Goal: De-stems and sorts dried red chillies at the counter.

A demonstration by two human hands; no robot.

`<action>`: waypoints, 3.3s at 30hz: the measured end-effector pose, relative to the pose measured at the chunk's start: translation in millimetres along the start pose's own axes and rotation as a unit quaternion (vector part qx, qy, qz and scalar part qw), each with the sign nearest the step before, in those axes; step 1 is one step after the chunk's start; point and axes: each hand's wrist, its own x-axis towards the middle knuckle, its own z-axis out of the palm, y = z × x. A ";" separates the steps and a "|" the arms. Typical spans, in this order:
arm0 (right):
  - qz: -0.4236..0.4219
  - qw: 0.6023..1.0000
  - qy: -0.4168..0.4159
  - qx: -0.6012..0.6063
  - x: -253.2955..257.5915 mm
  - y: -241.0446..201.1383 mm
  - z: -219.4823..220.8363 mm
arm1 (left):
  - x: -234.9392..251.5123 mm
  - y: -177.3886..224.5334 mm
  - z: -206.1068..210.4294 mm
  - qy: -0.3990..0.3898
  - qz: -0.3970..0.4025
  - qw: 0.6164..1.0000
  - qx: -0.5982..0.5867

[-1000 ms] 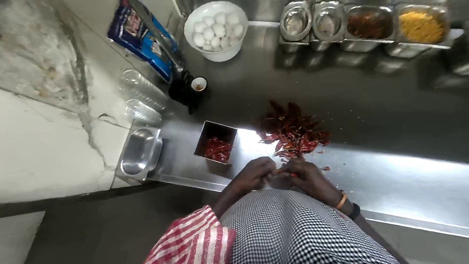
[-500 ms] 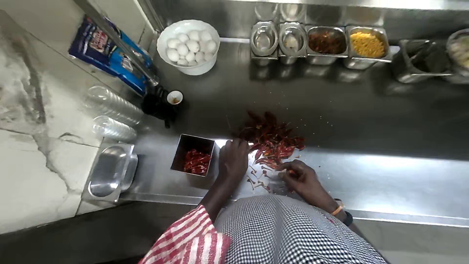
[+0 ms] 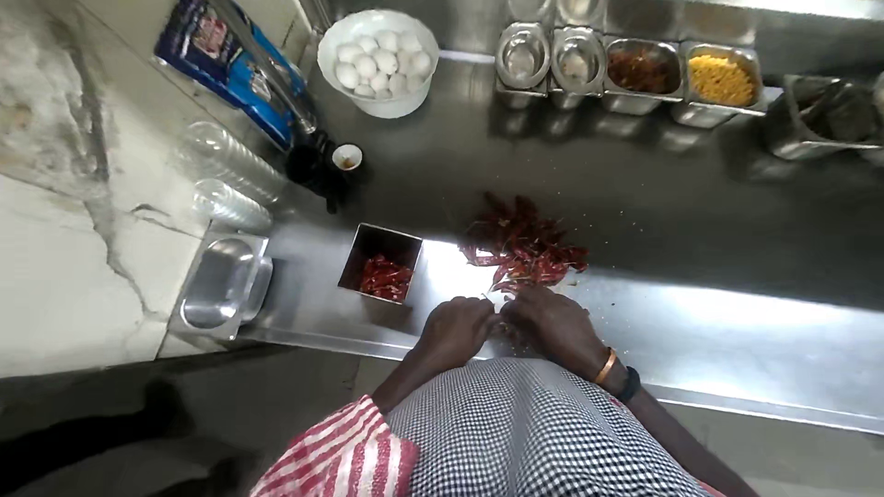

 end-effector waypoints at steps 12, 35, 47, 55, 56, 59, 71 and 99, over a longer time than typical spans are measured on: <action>0.212 0.920 -0.019 0.329 -16.9 -10.6 24.8 | 11.8 -11.3 18.5 0.175 0.115 0.976 0.057; 0.319 0.502 0.160 0.788 -41.5 2.7 10.7 | 50.9 -14.5 -4.7 0.125 -0.052 0.989 0.052; 0.321 0.745 0.143 0.566 -6.4 -0.8 12.8 | 60.1 -5.7 1.3 0.023 -0.094 0.991 0.097; 0.094 0.996 0.008 0.007 33.0 10.4 -3.5 | 43.9 -11.8 -5.9 0.140 0.052 0.986 0.068; 0.087 0.996 -0.001 -0.006 36.3 10.4 -2.6 | 42.0 -10.0 -8.5 0.141 0.058 0.986 0.065; 0.077 0.996 0.022 -0.027 37.5 9.2 -0.8 | 37.2 -3.8 -19.4 0.083 0.018 0.991 0.100; 0.070 0.997 0.007 0.036 11.2 -1.0 14.0 | 18.3 -20.8 -8.2 0.035 0.058 0.993 -0.095; 0.302 0.758 0.213 0.537 -37.4 -5.2 13.8 | 53.6 -14.8 -6.6 0.040 0.059 0.986 0.148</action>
